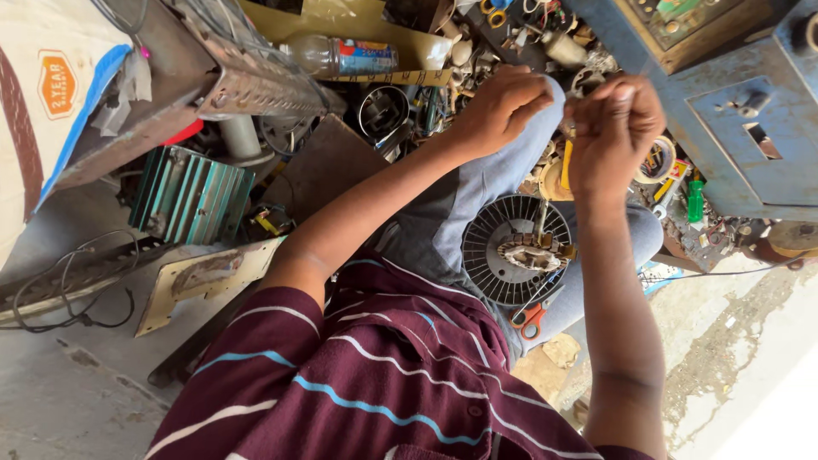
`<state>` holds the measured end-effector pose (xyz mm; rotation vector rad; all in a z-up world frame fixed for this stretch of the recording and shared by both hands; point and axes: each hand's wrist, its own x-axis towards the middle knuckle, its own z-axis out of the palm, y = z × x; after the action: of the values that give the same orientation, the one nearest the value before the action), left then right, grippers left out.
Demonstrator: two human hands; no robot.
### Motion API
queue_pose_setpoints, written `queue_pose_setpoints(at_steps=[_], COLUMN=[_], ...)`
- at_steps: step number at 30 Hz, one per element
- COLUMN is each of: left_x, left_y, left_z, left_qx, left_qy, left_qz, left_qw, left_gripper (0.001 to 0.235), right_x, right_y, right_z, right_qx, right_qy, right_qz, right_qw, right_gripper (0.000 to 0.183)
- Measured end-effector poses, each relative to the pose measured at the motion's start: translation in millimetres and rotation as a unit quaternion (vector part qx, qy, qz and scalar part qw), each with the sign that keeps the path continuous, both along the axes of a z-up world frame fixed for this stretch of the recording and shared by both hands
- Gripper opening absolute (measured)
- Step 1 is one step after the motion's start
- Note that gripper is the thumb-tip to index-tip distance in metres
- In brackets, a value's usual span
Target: The person is repairing an electric motor stator by hand. They use a screwdriver to adjust components and scissors to trim and position insulating material around the windings. The work is performed while seated on the floor in a cluttered workshop.
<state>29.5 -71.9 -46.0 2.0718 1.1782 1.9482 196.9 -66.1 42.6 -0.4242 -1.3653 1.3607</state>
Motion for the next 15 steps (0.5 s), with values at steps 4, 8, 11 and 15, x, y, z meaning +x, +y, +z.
queue_pose_setpoints(at_steps=[4, 8, 11, 15], left_x=[-3, 0, 3, 12], left_y=[-7, -22, -28, -21], left_z=[14, 36, 51, 65], left_qx=[-0.069, -0.082, -0.059, -0.002], left_qy=[0.022, 0.036, 0.004, -0.047], left_qz=[-0.014, -0.011, 0.002, 0.02], left_qw=[0.997, 0.996, 0.998, 0.999], left_gripper=[0.015, 0.018, 0.015, 0.017], right_x=[3, 5, 3, -2], right_y=[15, 21, 18, 14], right_z=[-4, 5, 16, 28], right_qx=[-0.032, -0.077, -0.115, -0.144], right_qy=[0.037, 0.07, 0.1, 0.084], right_qz=[0.014, 0.025, 0.029, 0.029], right_qw=[0.999, 0.994, 0.988, 0.986], right_gripper=[0.028, 0.028, 0.027, 0.021])
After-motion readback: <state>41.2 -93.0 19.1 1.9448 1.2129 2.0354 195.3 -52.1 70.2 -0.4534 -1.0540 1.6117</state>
